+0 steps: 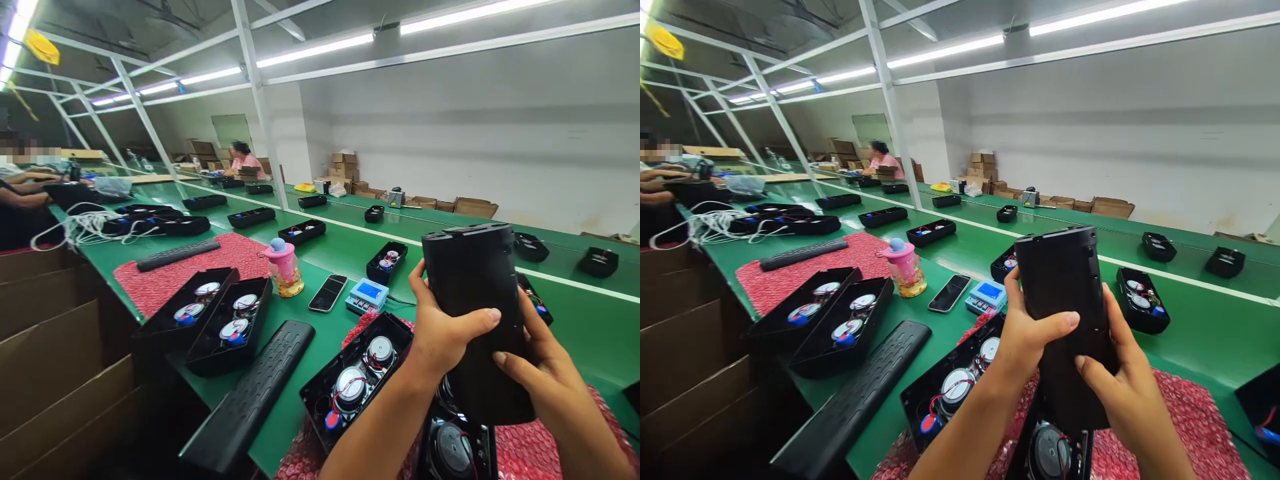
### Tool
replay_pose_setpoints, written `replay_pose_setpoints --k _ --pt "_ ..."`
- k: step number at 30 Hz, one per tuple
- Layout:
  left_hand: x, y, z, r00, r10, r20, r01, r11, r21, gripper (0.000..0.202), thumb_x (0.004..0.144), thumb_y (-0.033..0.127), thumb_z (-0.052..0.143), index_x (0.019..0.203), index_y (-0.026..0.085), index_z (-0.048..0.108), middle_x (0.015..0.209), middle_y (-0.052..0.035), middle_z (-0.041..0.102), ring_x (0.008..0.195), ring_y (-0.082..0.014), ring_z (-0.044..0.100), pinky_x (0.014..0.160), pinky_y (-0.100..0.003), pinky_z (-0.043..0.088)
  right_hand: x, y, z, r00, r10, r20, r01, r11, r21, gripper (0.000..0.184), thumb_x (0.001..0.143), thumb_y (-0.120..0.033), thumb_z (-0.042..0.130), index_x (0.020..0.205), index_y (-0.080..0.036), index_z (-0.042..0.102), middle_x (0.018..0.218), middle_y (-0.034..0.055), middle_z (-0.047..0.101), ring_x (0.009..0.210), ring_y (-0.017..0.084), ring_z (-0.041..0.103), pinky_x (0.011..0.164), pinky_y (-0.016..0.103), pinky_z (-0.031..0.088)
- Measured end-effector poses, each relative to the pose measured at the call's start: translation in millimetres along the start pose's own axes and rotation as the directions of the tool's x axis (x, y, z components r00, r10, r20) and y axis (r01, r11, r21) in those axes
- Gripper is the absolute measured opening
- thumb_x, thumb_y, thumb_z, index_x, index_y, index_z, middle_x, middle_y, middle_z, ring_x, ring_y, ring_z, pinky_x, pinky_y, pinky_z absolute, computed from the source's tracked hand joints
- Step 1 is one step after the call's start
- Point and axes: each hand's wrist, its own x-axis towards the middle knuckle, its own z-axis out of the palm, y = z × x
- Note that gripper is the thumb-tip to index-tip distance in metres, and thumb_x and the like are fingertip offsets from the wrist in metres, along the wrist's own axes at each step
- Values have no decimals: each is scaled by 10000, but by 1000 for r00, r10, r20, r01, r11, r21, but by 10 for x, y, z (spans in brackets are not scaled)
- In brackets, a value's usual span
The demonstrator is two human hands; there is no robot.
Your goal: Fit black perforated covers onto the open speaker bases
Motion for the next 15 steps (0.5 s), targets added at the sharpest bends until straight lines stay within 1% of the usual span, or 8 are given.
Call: replay_pose_setpoints --k 3,5,8,11,15 --pt "12 -11 -6 1000 10 -20 -9 1000 24 883 506 115 798 1205 248 273 1115 -56 583 1008 -246 607 885 -404 488 -8 -38 34 999 -25 33 24 999 35 764 828 -294 614 1456 -397 192 1456 -10 344 1278 273 396 979 418 462" --pt "26 -17 -16 1000 13 -25 -12 999 32 890 501 118 800 1207 250 275 1101 -50 588 995 -245 613 869 -396 501 -13 -51 50 997 -49 53 47 998 31 757 842 -274 595 1463 -382 174 1471 -23 313 1299 252 367 993 397 455" --pt "35 -18 -30 1000 6 -29 -5 999 32 898 500 126 801 1216 262 277 1107 -46 588 988 -250 620 853 -396 515 -24 -59 67 996 -58 74 55 998 39 768 855 -251 571 1473 -364 129 1483 -25 286 1319 241 334 1006 389 448" --pt "29 -9 -42 999 -10 -31 11 999 31 898 509 126 801 1227 273 281 1129 -50 584 1002 -259 620 866 -416 513 -35 -68 83 995 -64 78 60 997 44 747 868 -238 552 1467 -382 130 1491 -44 265 1329 223 316 1008 368 448" --pt "22 -5 -57 999 -11 -30 12 999 51 893 522 121 800 1232 279 283 1115 -41 598 996 -254 626 891 -430 504 -31 -62 90 991 -97 87 97 995 7 736 875 -247 538 1473 -362 125 1500 -41 241 1348 225 274 1018 377 439"
